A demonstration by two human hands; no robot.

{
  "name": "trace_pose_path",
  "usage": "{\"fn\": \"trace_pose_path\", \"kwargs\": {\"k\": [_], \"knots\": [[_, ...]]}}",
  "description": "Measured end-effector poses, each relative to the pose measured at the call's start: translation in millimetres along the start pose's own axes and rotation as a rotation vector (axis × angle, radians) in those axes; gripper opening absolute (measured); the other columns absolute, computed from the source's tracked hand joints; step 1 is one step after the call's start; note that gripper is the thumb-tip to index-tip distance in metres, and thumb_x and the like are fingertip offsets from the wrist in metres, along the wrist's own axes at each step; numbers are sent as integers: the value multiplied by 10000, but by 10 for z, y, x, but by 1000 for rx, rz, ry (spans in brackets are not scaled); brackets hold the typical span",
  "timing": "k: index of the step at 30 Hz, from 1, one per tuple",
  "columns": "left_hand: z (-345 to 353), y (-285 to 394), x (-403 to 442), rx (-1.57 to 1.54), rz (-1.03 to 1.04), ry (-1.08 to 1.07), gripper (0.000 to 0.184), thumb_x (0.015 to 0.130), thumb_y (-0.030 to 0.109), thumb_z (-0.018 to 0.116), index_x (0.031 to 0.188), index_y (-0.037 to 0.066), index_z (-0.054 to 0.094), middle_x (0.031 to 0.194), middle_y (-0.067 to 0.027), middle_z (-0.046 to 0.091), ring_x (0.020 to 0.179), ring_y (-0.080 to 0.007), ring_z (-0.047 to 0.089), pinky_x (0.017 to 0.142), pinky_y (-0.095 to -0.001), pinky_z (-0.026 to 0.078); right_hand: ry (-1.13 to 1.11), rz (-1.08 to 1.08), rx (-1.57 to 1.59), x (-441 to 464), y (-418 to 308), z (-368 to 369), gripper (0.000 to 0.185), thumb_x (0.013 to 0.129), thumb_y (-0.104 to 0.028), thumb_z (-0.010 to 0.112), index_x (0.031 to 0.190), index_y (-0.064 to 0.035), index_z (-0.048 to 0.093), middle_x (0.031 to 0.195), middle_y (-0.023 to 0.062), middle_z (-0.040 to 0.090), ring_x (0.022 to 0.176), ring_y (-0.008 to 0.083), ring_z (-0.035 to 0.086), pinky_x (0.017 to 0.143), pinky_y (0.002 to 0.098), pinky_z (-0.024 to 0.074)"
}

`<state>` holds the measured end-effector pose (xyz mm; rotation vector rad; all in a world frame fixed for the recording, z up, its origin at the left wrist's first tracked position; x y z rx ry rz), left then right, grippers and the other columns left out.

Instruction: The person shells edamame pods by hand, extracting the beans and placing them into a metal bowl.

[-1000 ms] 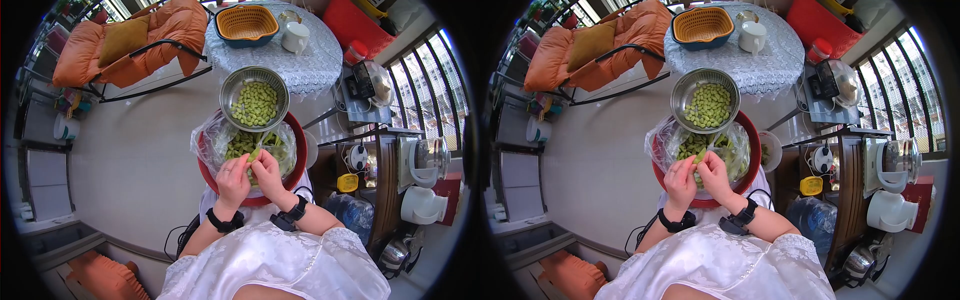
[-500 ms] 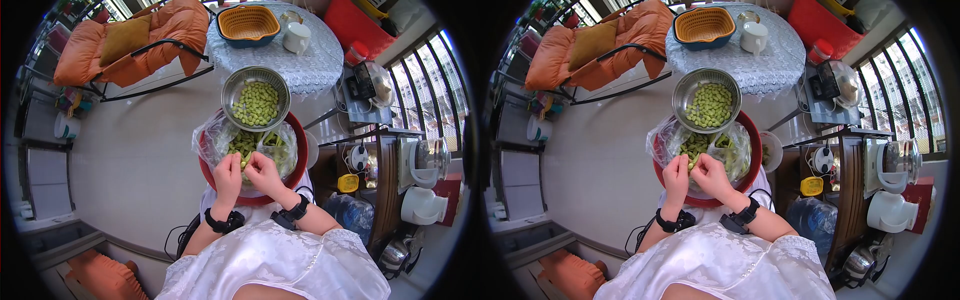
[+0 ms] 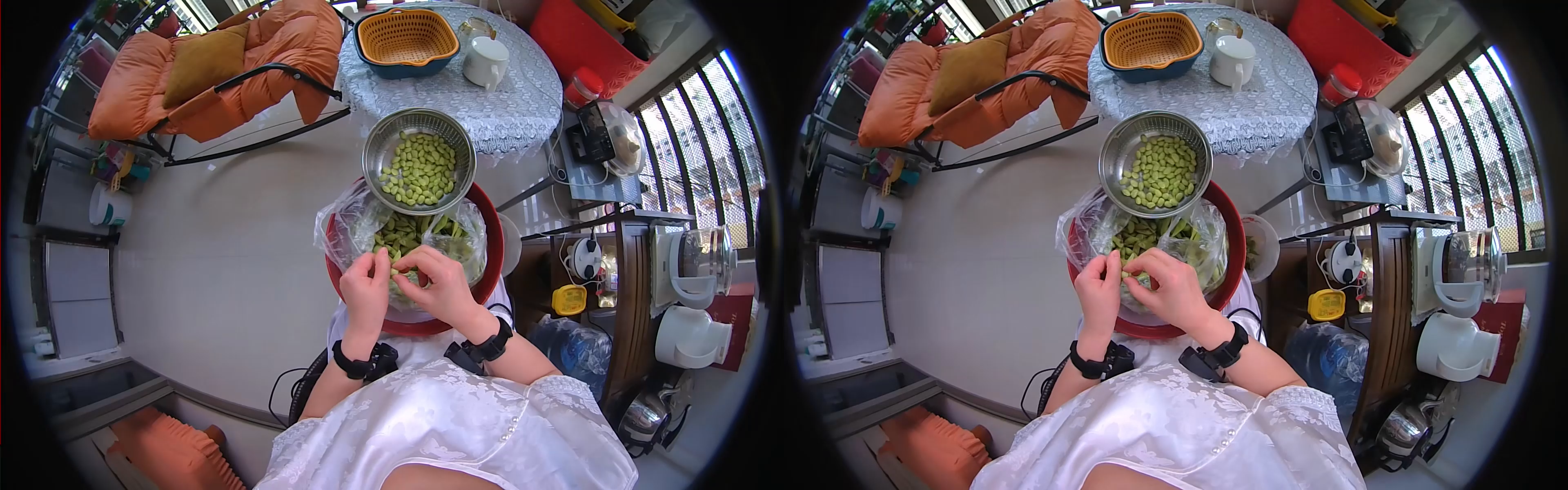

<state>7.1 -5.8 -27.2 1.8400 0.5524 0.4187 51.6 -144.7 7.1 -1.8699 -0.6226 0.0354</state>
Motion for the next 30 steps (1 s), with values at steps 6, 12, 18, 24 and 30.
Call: {"fn": "trace_pose_path", "kwargs": {"k": [6,12,18,24,30], "knots": [[-41,-46,-6,-41,-76,-53,362,1005,200,601,707,-5,585,594,41,491,574,-41,404,508,-254,318,142,226,145,350,88,-254,170,821,-23,706,981,-18,651,858,-10,643,605,36,524,534,209,426],[-22,8,-25,-99,-101,-78,382,1023,224,578,713,1,579,585,39,495,566,-41,421,508,-250,320,302,233,467,670,196,-291,277,835,-20,702,1104,-6,634,953,10,676,675,24,539,579,190,441],[-11,9,-52,-20,7,-27,269,978,168,629,803,-36,644,647,-78,590,567,-161,527,548,-318,413,-108,402,84,198,30,-283,247,828,-236,799,790,-12,702,692,27,663,522,70,496,505,256,406],[3,286,-77,79,382,-81,114,918,81,669,994,3,702,899,-133,692,809,-304,667,719,-369,528,-46,391,223,19,70,-187,142,863,-109,732,852,8,653,678,-58,552,575,8,430,501,216,325],[-44,346,-73,206,660,-141,186,849,15,706,1035,17,704,987,-121,696,887,-304,659,768,-401,538,-85,360,193,29,80,-230,126,834,-93,665,802,3,589,651,17,510,544,59,427,487,258,340]]}}
Point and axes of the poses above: each hand's wrist, its own x-axis towards the middle knuckle, its own z-axis out of the palm, y = z × x, the point moved 1 cm from there along x, towards the middle knuckle
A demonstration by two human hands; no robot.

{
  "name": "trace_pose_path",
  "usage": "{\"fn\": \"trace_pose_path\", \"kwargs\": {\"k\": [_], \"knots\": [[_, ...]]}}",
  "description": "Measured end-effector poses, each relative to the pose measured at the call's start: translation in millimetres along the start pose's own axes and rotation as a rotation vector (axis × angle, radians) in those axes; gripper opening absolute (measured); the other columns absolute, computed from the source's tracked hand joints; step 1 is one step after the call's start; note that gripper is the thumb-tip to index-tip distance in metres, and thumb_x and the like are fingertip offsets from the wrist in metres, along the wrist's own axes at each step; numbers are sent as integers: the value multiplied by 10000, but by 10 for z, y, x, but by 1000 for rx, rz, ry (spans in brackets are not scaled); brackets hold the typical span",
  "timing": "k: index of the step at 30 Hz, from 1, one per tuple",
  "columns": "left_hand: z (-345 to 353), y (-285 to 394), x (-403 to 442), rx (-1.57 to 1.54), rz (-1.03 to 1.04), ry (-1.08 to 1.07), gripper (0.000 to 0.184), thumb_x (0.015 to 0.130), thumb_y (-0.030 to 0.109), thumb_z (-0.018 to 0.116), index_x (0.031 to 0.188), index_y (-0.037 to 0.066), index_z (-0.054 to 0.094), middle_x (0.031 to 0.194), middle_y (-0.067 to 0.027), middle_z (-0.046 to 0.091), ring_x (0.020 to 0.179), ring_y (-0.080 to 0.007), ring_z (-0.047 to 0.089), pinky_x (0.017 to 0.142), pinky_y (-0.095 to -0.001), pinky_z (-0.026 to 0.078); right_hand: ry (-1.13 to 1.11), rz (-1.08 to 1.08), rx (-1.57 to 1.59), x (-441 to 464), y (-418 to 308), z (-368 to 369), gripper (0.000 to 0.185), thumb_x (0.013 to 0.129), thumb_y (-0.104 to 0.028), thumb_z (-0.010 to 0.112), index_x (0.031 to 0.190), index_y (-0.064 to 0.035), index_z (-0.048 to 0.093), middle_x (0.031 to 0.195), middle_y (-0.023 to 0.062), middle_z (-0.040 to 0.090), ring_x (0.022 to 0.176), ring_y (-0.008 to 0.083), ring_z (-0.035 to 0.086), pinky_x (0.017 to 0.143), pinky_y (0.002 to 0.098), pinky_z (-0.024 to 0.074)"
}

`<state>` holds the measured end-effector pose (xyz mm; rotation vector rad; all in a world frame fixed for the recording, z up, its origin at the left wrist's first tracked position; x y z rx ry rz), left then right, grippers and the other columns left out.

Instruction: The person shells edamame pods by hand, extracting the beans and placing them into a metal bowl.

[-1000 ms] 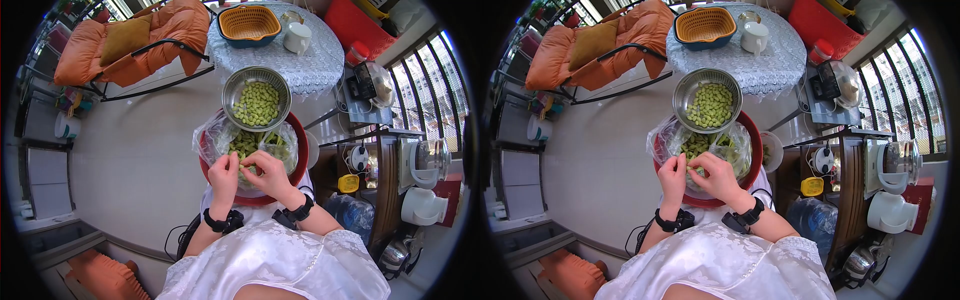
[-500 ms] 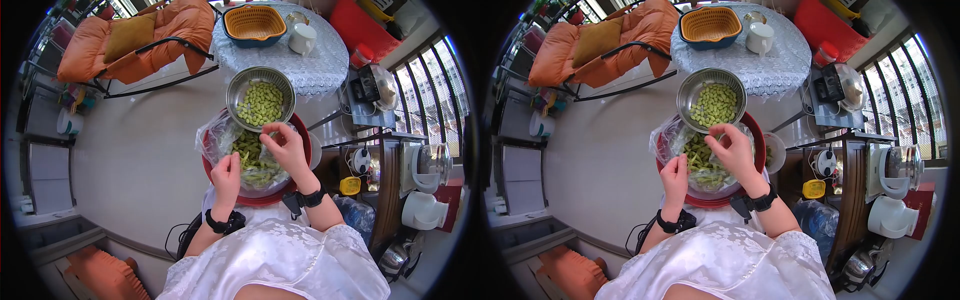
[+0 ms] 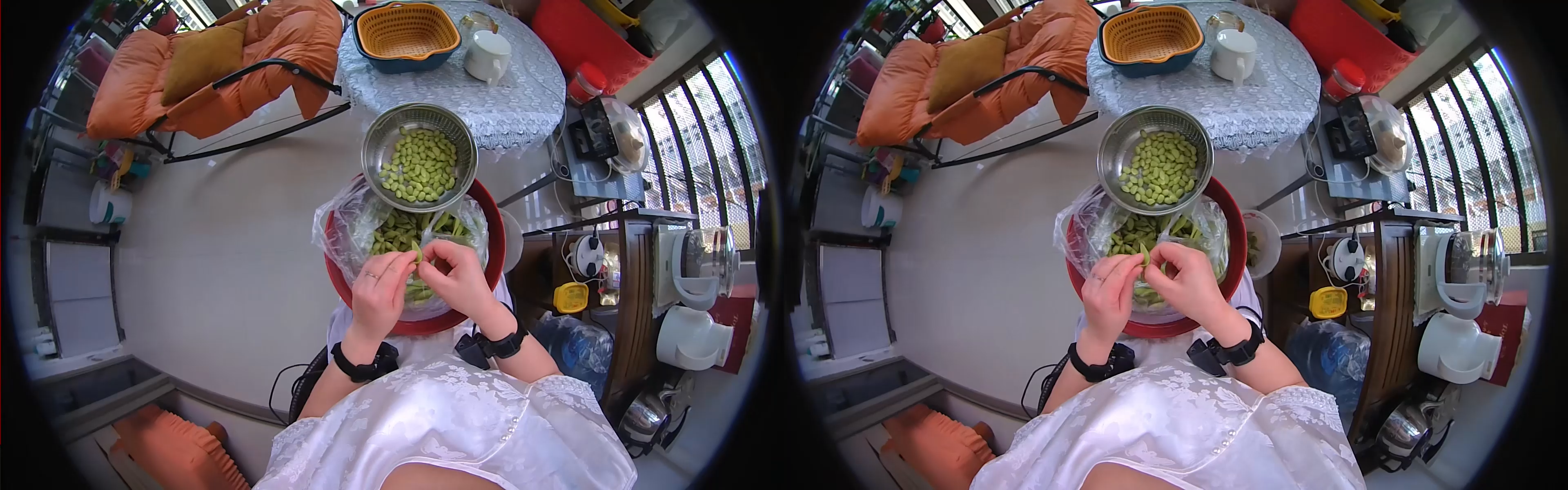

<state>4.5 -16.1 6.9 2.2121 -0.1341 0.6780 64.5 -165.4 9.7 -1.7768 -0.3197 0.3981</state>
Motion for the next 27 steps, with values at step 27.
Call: {"fn": "trace_pose_path", "kwargs": {"k": [27], "knots": [[19,-232,-137,-958,-909,21,236,1018,173,581,1095,-14,702,991,-52,722,871,-117,673,713,-241,519,30,-30,46,-21,98,34,146,866,-33,690,1000,-52,636,820,-47,583,648,14,456,545,195,357]]}}
Point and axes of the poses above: each hand's wrist, its own x-axis towards the middle knuckle, its own z-axis out of the palm, y = z × x, the point moved 1 cm from there along x, towards the middle knuckle
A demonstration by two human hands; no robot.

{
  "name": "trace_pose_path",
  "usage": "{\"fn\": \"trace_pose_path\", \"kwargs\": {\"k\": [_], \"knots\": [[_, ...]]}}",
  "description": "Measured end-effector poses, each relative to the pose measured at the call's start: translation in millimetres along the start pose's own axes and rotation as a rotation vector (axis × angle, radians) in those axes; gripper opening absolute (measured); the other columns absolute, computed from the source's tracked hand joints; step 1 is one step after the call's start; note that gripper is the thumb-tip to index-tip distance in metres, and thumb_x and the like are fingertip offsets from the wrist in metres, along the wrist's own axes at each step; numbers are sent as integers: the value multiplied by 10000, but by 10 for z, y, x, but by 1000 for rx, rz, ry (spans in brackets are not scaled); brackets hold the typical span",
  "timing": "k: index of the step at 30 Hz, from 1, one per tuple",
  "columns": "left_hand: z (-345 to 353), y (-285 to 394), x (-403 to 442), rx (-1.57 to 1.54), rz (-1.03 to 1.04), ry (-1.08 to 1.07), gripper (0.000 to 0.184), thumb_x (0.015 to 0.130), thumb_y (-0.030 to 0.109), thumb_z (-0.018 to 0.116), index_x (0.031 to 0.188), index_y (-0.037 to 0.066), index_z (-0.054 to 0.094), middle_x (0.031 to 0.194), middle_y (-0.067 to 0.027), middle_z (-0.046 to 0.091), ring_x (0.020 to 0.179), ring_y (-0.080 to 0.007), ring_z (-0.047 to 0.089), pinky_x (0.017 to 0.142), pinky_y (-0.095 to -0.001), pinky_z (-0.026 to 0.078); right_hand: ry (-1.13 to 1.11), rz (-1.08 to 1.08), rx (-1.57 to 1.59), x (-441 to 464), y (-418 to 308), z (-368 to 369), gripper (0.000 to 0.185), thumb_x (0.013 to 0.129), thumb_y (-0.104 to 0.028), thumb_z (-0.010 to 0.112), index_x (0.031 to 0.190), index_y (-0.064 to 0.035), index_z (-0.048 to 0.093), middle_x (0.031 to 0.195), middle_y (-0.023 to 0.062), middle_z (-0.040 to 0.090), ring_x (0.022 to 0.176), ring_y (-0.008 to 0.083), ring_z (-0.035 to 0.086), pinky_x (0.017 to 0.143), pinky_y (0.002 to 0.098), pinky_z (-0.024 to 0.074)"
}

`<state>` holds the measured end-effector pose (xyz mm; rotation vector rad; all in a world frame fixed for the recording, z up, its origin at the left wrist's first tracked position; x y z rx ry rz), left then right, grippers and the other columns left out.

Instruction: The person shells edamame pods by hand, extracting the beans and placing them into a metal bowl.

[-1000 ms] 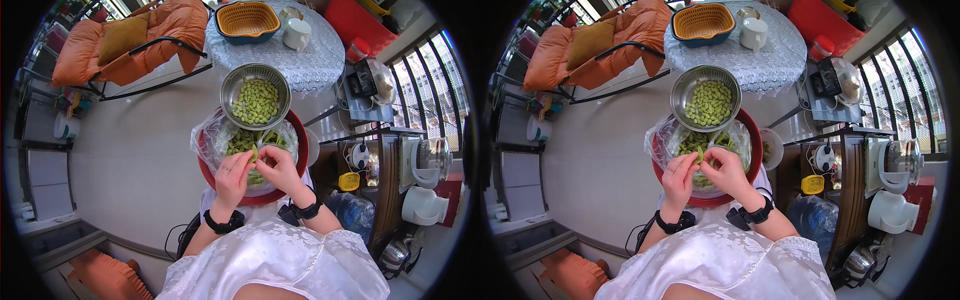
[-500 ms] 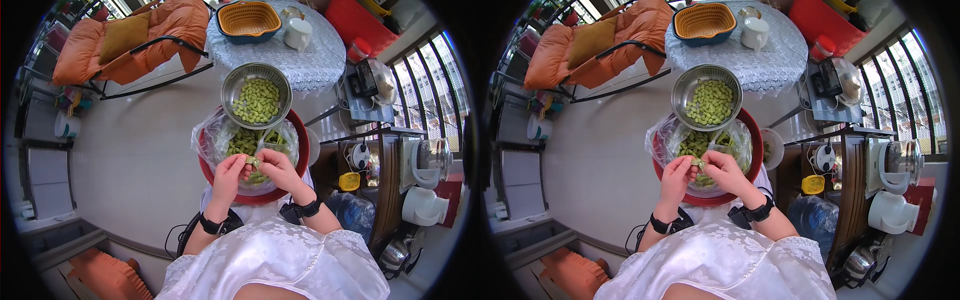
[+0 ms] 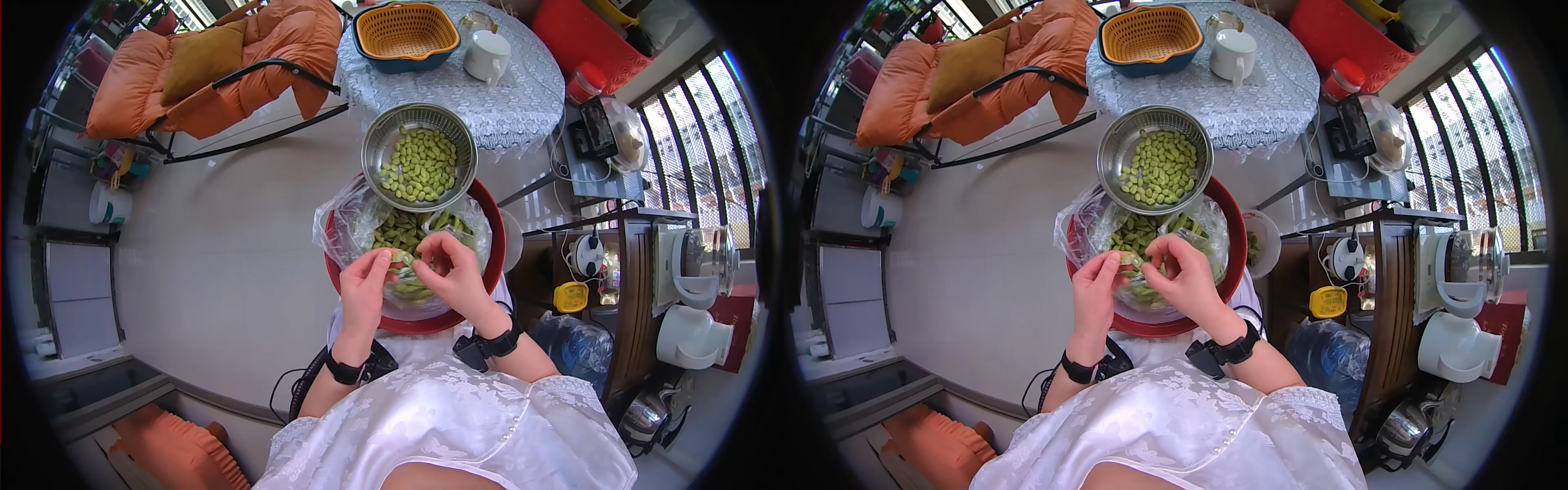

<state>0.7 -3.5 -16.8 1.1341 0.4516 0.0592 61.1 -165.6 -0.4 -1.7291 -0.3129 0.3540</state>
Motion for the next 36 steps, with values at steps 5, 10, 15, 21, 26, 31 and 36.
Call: {"fn": "trace_pose_path", "kwargs": {"k": [5,10,15,21,26,31,36], "knots": [[13,-8,-6,28,43,87,217,1011,142,586,1077,-27,704,974,-59,725,839,-117,679,704,-247,526,97,-326,-314,32,-126,34,173,791,-66,746,962,-97,746,823,26,626,649,145,589,569,277,474],[4,-33,-1,-9,40,95,226,1012,142,584,1088,-35,702,992,-73,727,855,-119,683,743,-248,555,98,-454,-479,22,-166,49,197,750,-88,789,945,-102,765,848,49,646,743,220,650,626,326,522],[45,3,-16,-24,41,88,230,1012,143,585,1090,-38,703,1009,-82,729,871,-118,683,773,-247,566,153,-523,-566,35,-112,86,124,771,-138,765,887,-117,728,848,22,641,761,224,644,622,352,528],[47,-26,-1,-25,45,82,231,1012,145,584,1088,-37,704,1024,-76,726,879,-114,676,777,-251,563,104,-347,-294,37,-113,120,93,774,-71,743,815,-84,660,785,26,623,663,182,607,558,312,480],[-13,-55,21,-27,38,127,246,1018,163,575,1097,-34,700,1038,-80,722,890,-134,680,786,-264,559,150,-135,-36,140,-135,-15,108,794,-41,719,852,-55,629,753,-22,594,591,71,495,523,235,383],[44,-59,-17,-10,16,94,248,1021,170,572,1105,-27,698,1034,-77,720,886,-137,681,789,-266,550,398,-273,74,647,-201,-161,178,808,-30,709,958,-36,614,809,-3,604,638,58,520,545,224,427],[38,-19,-49,51,39,70,232,1015,156,581,1115,-18,699,1025,-71,720,881,-122,676,785,-254,542,334,-333,-149,704,-185,-252,340,814,-66,745,1144,-58,662,972,33,672,741,100,603,603,242,487]]}}
Point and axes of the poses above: each hand's wrist, its own x-axis towards the middle knuckle, its own z-axis out of the palm, y = z × x, the point moved 1 cm from there along x, towards the middle knuckle
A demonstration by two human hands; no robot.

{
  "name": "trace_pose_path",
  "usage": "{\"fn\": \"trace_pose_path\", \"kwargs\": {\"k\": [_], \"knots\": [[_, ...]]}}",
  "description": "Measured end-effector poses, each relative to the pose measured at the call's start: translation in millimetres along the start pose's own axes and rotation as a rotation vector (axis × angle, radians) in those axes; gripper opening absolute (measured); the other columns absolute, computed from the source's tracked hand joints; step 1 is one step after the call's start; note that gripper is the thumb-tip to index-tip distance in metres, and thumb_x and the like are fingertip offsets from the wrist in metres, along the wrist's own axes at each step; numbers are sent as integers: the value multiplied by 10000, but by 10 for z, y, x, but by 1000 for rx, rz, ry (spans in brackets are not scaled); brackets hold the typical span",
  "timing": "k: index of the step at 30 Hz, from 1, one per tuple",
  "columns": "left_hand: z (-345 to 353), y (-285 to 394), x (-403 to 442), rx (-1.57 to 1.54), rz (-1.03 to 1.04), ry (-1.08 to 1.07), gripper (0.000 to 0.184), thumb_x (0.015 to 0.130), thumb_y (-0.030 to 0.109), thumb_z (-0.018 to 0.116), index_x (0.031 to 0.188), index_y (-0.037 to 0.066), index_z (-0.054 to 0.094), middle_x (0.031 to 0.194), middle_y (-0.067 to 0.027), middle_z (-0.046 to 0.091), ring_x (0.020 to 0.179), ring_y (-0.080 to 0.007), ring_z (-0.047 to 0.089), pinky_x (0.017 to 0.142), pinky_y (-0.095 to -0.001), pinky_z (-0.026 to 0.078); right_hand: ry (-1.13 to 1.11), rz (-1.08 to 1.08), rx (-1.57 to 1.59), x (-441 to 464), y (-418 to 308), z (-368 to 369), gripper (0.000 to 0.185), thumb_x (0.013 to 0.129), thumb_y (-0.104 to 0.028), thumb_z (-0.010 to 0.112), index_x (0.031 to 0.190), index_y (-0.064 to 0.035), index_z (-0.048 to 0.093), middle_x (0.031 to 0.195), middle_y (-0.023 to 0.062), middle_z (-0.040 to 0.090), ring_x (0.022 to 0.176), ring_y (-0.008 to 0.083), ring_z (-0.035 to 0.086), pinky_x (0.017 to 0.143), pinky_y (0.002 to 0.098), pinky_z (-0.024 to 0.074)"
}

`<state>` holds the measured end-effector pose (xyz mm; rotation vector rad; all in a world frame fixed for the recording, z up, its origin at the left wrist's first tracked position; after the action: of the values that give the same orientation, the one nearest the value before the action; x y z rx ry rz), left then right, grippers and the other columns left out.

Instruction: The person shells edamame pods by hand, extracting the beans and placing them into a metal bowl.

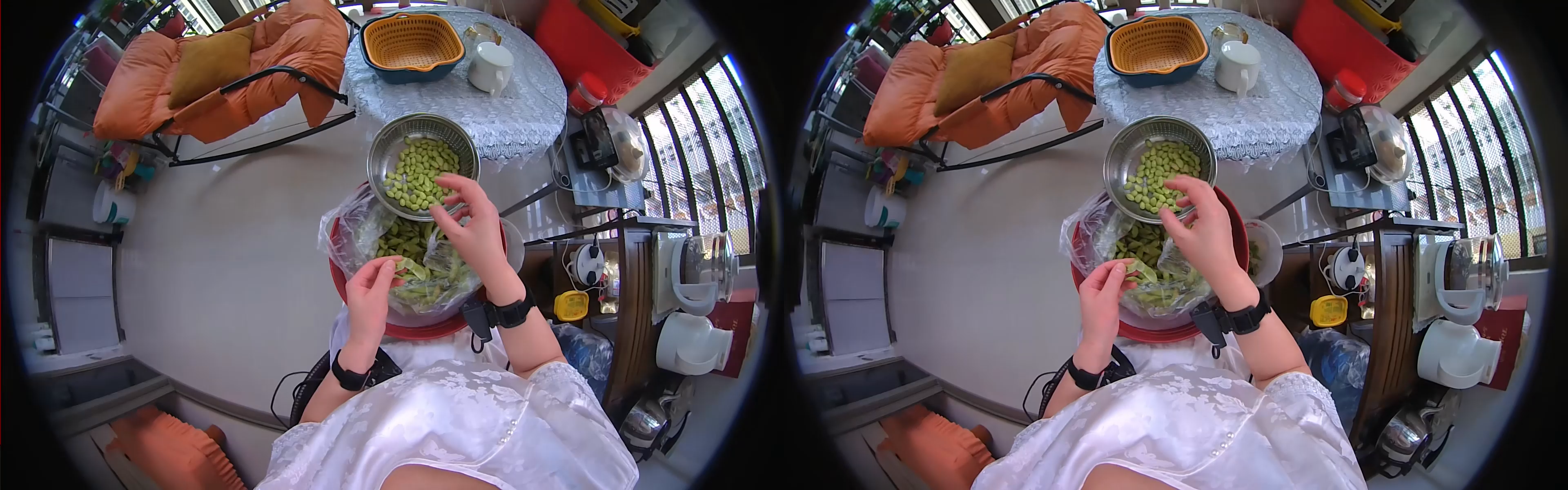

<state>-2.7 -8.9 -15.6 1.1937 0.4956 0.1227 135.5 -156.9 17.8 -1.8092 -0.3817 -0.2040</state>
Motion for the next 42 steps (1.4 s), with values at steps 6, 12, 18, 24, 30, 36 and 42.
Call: {"fn": "trace_pose_path", "kwargs": {"k": [6,12,18,24,30,36,42], "knots": [[-31,23,12,32,-32,-53,229,1011,142,579,1122,-24,691,1048,-82,712,921,-122,668,809,-257,540,-412,239,18,-488,-280,-137,322,835,-151,763,1128,-40,689,982,47,698,759,128,633,650,278,513],[83,127,-17,-36,-17,-240,197,1000,105,596,1119,-10,703,1080,-72,707,940,-139,670,823,-267,541,-463,431,95,-602,-301,-306,250,882,-113,716,1112,-21,680,906,6,689,744,56,579,643,223,463],[-96,180,57,558,342,-140,170,923,94,670,1068,12,706,1065,-104,699,950,-222,684,813,-318,550,54,397,372,-540,-4,-815,185,967,-18,592,1137,13,659,997,-2,670,860,47,599,772,194,476],[-80,68,-9,1168,529,-292,187,835,103,713,1005,24,707,1057,-120,661,919,-321,642,824,-400,522,153,328,-290,-624,789,-1416,221,926,-33,590,1115,-23,704,963,45,698,771,82,598,682,238,466],[-12,64,-111,1224,429,-358,234,805,97,732,1030,40,699,989,-109,619,993,-315,604,861,-419,510,16,624,-506,-882,1556,-1529,241,887,-135,592,1054,-52,745,761,115,675,696,178,638,671,318,499],[-12,30,-121,1243,465,-414,237,746,61,762,973,42,695,1003,-102,596,997,-310,593,853,-416,513,90,543,-541,-969,1905,-1492,316,866,-141,636,1162,-52,702,867,117,700,719,196,657,702,330,525],[-23,-18,-124,1235,464,-415,199,734,44,753,922,53,686,985,-83,599,983,-294,593,843,-411,511,96,469,-323,-824,1387,-1373,311,867,-128,700,1160,-23,694,915,67,720,730,118,635,686,270,519]]}}
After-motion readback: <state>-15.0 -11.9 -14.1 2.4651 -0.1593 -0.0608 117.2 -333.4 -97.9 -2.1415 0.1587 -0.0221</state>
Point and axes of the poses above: each hand's wrist, its own x-axis towards the middle knuckle, its own z-axis out of the palm, y = z × x, the point moved 1 cm from there along x, towards the middle knuckle
